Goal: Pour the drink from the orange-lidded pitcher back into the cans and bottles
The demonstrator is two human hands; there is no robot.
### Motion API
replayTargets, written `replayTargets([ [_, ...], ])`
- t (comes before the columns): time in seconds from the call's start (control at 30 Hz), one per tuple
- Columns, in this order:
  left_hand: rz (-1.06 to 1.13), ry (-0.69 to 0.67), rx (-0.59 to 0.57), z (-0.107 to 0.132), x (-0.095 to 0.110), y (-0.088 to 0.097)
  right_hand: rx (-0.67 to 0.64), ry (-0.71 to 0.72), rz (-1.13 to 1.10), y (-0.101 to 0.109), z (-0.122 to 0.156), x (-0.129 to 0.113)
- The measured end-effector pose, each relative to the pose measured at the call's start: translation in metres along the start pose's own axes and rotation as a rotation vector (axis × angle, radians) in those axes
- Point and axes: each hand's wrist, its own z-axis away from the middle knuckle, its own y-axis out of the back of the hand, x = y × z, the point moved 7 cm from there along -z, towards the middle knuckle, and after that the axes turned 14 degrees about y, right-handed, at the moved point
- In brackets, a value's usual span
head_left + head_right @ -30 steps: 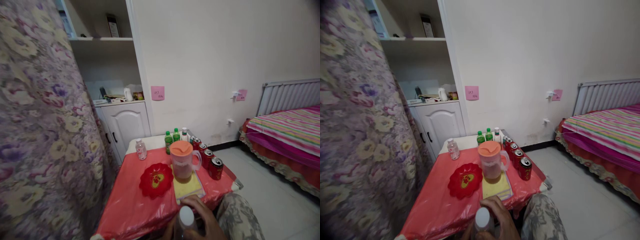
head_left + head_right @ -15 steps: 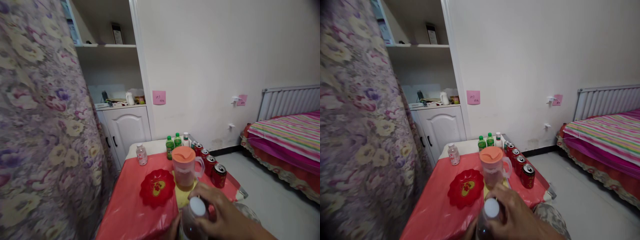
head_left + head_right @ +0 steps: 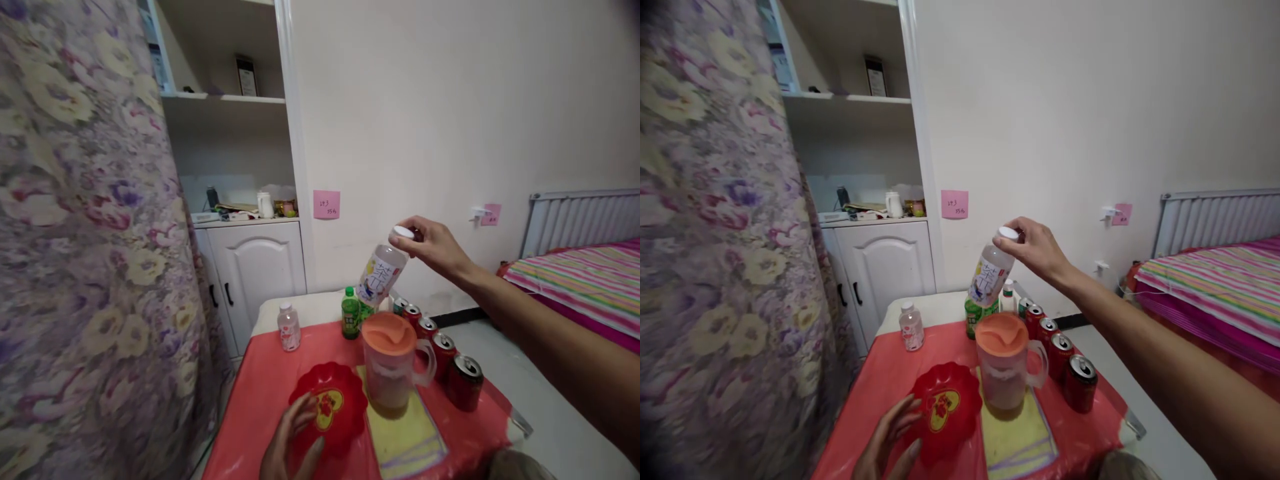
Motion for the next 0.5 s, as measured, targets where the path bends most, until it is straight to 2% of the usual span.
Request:
replayTargets([
  [0.07,-0.037,0.000,0.012,-0.019,-0.007,0.004,-0.058,-0.002,0.130,-0.020,-0.013,0.023],
  [0.2,-0.151,0.025,-0.119,-0.060,-0.017,-0.002,-0.178,-0.026,0.195,-0.070,-0.011,0.073],
  [0.37,-0.113,0.048,-0.123,-0.102,-0.036,0.001,-0.321,-0.126,0.249,-0.124,0.030,0.130],
  [0.5,-0.079,0.070,-0.164,-0.112,-0.062,0.002,-0.408,-0.221,0.306,-0.149,0.063,0.164],
])
